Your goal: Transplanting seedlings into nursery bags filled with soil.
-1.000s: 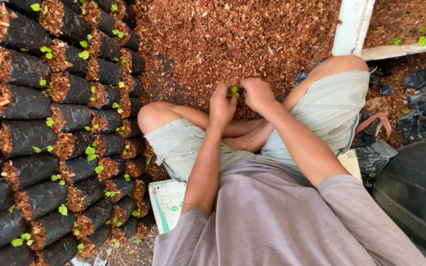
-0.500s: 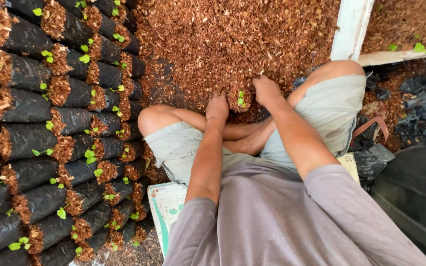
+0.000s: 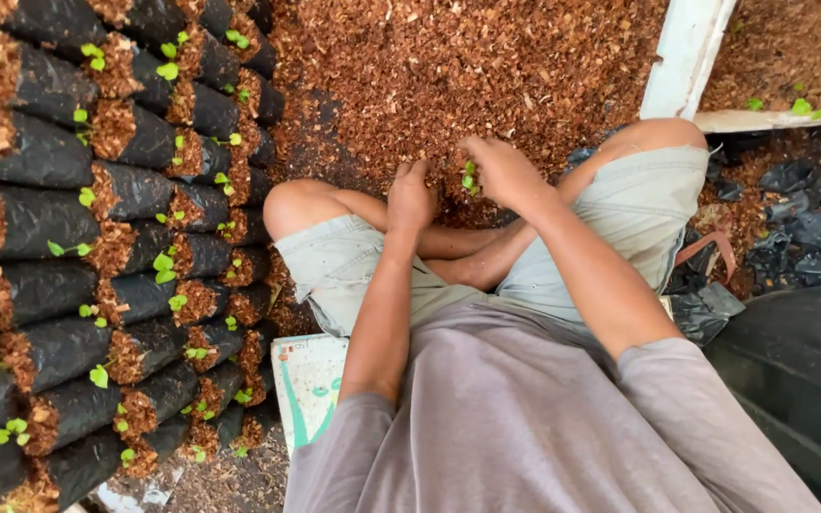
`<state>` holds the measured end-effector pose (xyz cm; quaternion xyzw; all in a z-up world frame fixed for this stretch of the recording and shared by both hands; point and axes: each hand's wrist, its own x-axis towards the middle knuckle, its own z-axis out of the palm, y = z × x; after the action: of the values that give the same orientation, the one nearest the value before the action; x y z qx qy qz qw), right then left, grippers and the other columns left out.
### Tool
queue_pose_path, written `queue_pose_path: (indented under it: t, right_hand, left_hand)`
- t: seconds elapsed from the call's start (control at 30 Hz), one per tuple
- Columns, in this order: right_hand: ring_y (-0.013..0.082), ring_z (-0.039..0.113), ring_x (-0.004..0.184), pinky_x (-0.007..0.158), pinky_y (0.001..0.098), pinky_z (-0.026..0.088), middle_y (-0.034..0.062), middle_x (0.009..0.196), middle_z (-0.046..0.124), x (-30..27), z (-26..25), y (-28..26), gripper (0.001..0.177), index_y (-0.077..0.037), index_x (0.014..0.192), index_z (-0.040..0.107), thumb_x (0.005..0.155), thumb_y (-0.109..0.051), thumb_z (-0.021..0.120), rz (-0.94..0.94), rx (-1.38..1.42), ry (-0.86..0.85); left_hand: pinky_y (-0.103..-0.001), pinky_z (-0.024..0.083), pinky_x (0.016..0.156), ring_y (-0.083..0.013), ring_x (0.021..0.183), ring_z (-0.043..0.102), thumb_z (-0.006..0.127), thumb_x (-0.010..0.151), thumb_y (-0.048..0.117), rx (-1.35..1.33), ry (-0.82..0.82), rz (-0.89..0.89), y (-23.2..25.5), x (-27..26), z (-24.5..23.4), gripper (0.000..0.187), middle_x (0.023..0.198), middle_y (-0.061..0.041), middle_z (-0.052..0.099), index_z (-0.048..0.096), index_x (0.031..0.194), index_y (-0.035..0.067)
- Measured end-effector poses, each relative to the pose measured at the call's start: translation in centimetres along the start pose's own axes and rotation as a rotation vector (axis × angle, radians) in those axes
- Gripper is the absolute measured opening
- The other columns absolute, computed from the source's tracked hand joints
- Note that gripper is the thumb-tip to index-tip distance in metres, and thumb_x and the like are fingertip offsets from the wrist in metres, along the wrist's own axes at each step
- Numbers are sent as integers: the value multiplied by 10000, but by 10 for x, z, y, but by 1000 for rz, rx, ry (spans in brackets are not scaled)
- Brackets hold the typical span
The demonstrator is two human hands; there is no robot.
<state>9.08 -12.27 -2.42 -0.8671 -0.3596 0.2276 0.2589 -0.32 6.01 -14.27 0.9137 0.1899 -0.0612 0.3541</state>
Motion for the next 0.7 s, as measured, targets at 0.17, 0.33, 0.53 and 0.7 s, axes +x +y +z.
queue_pose_path:
  t: [0.17,0.33,0.53,0.7]
  right_hand:
    - [426,692,940,790,510,573,238,1154,604,-12,2,-10,615,-35,1410,556,833,-25,769,57,19,46]
    - [474,652,941,768,553,563,167,1054,554,-5,33,13,425,-25,1248,652,862,-132,793,59,-84,41]
    - [343,722,863,729,438,586,126,918,666,-10,20,16,267,-4,1158,717,892,-22,738,23,6,140]
    - [289,735,819,703,435,577,114,893,710,-14,30,46,503,13,1356,579,892,-42,764,214,275,140]
  left_hand:
    - [-515,599,917,-410,1081,710,761,841,120,-137,-1,-27,24,-23,-14,396,1083,-154,708,669,1216,207]
    - [-567,570,955,-439,1086,701,666,913,175,-189,-59,-93,51,-31,-18,307,1107,-202,738,646,1218,210]
    - [-575,597,917,-488,1080,681,675,920,120,-227,3,-22,57,-28,-6,273,1163,-160,604,653,1192,132]
    - [-561,630,759,-449,956,690,651,952,108,-138,243,117,48,-34,-8,225,1100,-84,528,568,1152,170]
